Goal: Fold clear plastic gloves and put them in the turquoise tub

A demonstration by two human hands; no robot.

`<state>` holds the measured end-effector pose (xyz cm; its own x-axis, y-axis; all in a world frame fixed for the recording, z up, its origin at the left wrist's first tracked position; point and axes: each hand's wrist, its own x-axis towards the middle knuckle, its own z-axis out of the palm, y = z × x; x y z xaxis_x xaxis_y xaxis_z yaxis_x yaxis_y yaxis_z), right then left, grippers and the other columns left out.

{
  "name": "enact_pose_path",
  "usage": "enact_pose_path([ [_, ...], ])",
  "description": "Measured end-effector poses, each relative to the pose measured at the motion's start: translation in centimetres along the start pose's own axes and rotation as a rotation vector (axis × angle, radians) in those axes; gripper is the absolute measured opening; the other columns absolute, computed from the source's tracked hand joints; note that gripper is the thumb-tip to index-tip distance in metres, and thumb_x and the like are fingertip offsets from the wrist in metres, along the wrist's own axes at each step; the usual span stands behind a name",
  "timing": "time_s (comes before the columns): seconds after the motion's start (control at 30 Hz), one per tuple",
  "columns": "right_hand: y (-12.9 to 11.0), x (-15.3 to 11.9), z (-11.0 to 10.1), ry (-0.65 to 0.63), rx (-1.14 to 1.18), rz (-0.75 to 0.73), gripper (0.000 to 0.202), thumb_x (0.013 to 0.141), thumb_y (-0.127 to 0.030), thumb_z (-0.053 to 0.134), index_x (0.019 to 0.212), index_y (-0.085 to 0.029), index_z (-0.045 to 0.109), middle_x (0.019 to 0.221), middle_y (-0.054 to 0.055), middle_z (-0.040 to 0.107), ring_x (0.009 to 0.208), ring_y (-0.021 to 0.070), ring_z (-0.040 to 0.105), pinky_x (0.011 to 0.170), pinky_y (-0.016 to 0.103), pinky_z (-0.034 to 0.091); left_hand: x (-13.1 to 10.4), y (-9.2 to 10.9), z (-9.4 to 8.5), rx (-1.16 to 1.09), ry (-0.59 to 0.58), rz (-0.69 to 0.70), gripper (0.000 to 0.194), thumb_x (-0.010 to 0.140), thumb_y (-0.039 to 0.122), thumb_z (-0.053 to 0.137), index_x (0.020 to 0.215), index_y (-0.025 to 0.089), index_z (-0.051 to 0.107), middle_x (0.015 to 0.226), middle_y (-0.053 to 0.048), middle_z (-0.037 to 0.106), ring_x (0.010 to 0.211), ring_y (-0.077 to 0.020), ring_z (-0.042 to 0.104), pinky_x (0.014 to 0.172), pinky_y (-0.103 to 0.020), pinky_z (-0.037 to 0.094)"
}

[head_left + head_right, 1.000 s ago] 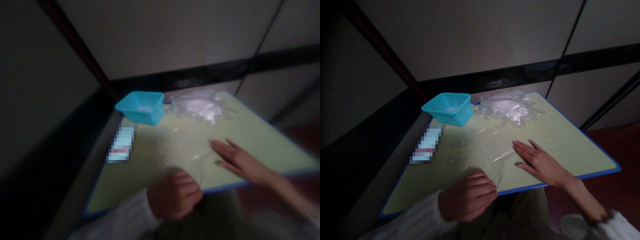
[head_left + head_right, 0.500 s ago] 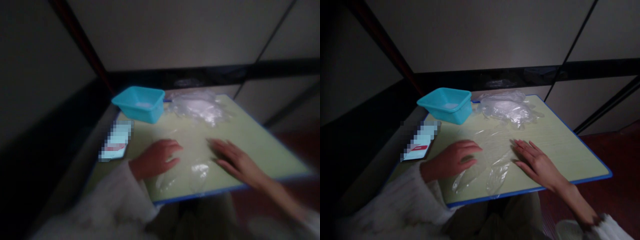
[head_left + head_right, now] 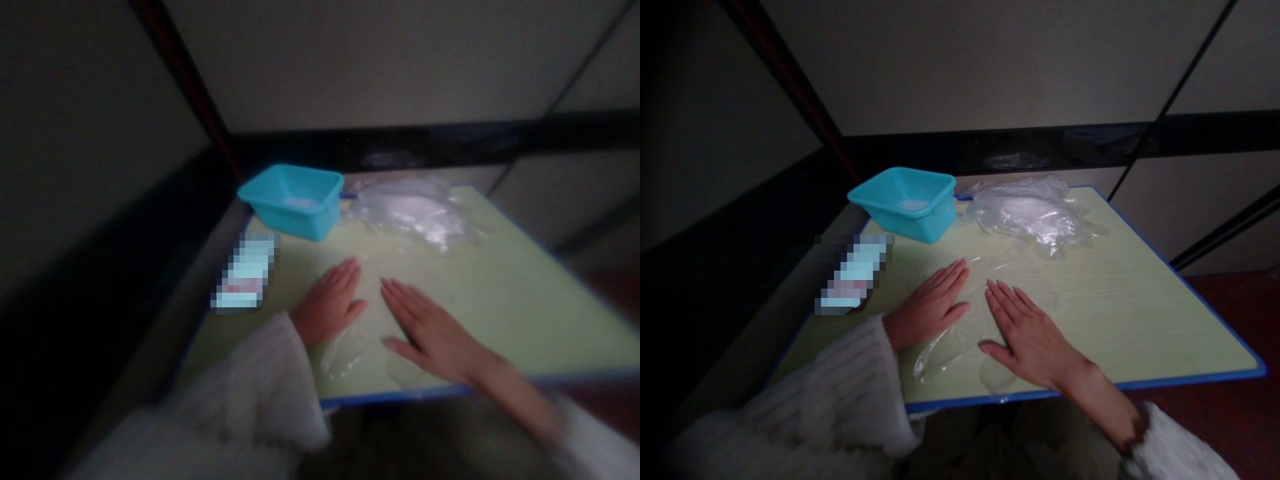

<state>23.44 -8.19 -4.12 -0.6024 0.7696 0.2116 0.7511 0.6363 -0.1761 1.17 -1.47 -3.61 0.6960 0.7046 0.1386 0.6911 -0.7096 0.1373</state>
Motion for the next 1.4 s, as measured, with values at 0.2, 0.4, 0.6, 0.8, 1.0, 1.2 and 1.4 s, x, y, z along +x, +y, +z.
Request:
enact_pose_path([
  [0.2,1.0,0.4,-2.5,-0.048,0.049,-0.062,0.087,0.088,-0.062,0.039,0.15,-0.013,0.002,0.152,0.016,0.016,0.14,0.0282,0.019,0.111,0.046,0.029,0.0,0.0,-0.1,0.026,0.007,-0.005,0.059,0.094,0.041,0.036,0.14,0.006,0.03,0.151,-0.019,0.025,0.141,-0.0259,0.019,0.114,-0.043,0.022],
  [0.4,3.7,5.9,-3.6,-0.094,0.076,-0.072,0.081,0.09,-0.063,0.029,0.148,-0.008,0.017,0.152,0.017,0.018,0.14,0.0281,0.017,0.114,0.046,0.022,0.4,-0.9,-0.1,0.064,0.054,-0.11,0.057,0.094,0.035,0.035,0.137,-0.001,0.032,0.148,-0.023,0.028,0.14,-0.0283,0.023,0.113,-0.042,0.024],
  [0.6,4.1,8.5,0.7,-0.099,0.031,-0.107,0.083,0.089,-0.067,0.023,0.146,-0.006,0.024,0.15,0.019,0.024,0.14,0.0288,0.019,0.113,0.048,0.021,0.3,-2.0,0.8,0.093,0.06,-0.15,0.06,0.093,0.039,0.034,0.133,-0.005,0.033,0.145,-0.03,0.028,0.138,-0.0319,0.025,0.112,-0.046,0.025],
  [0.8,5.5,7.6,1.3,-0.079,-0.008,-0.058,0.082,0.089,-0.067,0.022,0.147,-0.009,0.022,0.151,0.018,0.023,0.14,0.0292,0.017,0.113,0.048,0.022,0.2,-2.0,0.8,0.093,0.074,-0.151,0.061,0.093,0.043,0.034,0.134,-0.002,0.032,0.145,-0.029,0.029,0.139,-0.0337,0.022,0.111,-0.05,0.024],
  [1.0,8.9,6.3,0.7,-0.053,-0.041,0.065,0.08,0.089,-0.066,0.023,0.148,-0.013,0.019,0.15,0.016,0.026,0.139,0.029,0.019,0.112,0.048,0.024,0.2,-2.0,0.5,0.12,0.016,-0.178,0.063,0.093,0.044,0.034,0.135,-0.002,0.033,0.147,-0.028,0.026,0.139,-0.0358,0.02,0.112,-0.048,0.022],
  [1.2,10.3,5.6,0.7,-0.012,-0.042,0.07,0.078,0.089,-0.065,0.027,0.149,-0.015,0.018,0.15,0.015,0.028,0.138,0.0304,0.024,0.111,0.05,0.025,0.2,-2.6,0.1,0.076,0.01,-0.2,0.063,0.092,0.045,0.035,0.136,0.0,0.031,0.147,-0.027,0.028,0.139,-0.0336,0.022,0.111,-0.048,0.024],
  [1.4,9.7,5.6,-0.1,0.002,-0.014,0.034,0.075,0.091,-0.062,0.03,0.147,-0.013,0.022,0.149,0.017,0.029,0.137,0.0299,0.027,0.111,0.05,0.027,0.4,-3.4,-0.1,-0.033,0.103,-0.266,0.051,0.094,0.041,0.031,0.132,0.007,0.038,0.145,-0.02,0.036,0.138,-0.0271,0.029,0.111,-0.044,0.028],
])
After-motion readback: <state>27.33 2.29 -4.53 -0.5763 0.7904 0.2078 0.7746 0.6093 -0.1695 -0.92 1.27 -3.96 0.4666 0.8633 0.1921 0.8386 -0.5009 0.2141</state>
